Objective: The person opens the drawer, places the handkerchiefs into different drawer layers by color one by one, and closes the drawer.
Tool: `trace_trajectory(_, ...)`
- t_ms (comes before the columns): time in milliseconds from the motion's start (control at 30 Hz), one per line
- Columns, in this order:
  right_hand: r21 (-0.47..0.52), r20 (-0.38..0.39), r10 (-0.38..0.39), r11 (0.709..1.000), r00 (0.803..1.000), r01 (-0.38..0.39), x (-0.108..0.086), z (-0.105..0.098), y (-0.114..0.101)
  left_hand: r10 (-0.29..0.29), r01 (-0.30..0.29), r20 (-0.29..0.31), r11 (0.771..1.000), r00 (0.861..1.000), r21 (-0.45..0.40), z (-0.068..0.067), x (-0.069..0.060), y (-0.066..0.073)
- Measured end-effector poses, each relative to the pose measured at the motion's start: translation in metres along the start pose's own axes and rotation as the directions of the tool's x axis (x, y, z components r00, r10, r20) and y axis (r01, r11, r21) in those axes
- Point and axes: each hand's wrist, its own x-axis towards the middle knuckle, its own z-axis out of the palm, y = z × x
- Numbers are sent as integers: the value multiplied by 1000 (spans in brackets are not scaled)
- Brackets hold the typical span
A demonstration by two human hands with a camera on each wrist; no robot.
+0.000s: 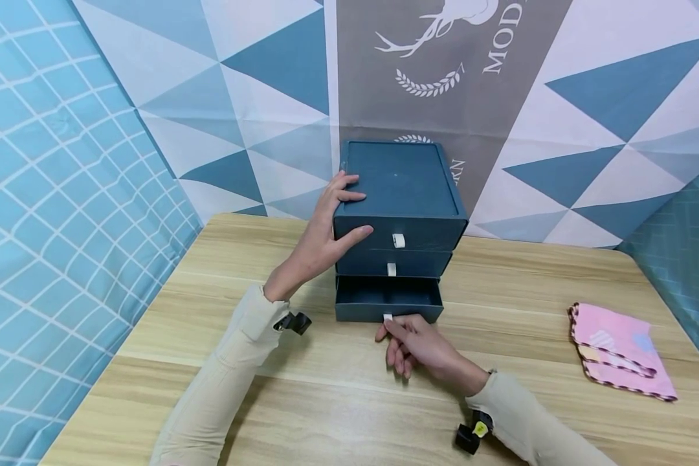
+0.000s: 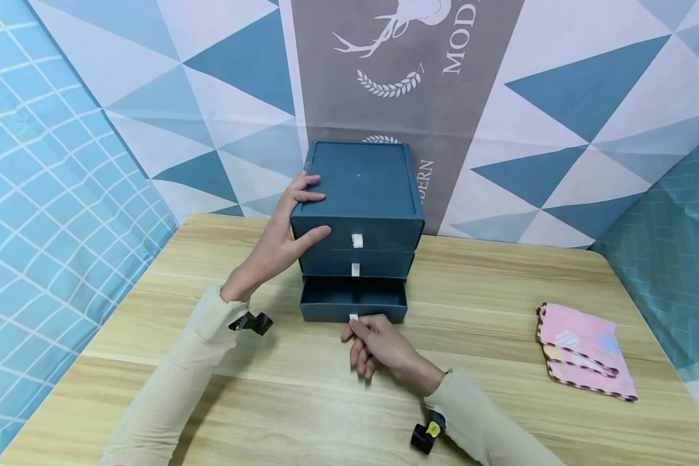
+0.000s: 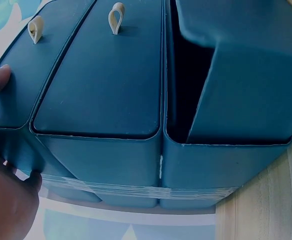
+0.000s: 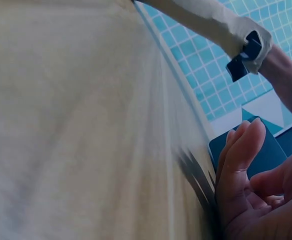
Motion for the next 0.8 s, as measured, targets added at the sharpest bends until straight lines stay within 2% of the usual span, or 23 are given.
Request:
trace_trajectory(367,44,54,30,998,998,-32,-16,7,8,6,-6,-6,1000,1000,-1,1,-1,-1)
trace_trajectory(567,64,57,55,996,997,-59,-25,11,11,13,-13,-7,1000,1000,5,1,-1,0)
trace_trajectory(800,92,116,57,993,992,-68,-40,20,17,14,-14,-6,1000,1000,-7,1,-1,-2)
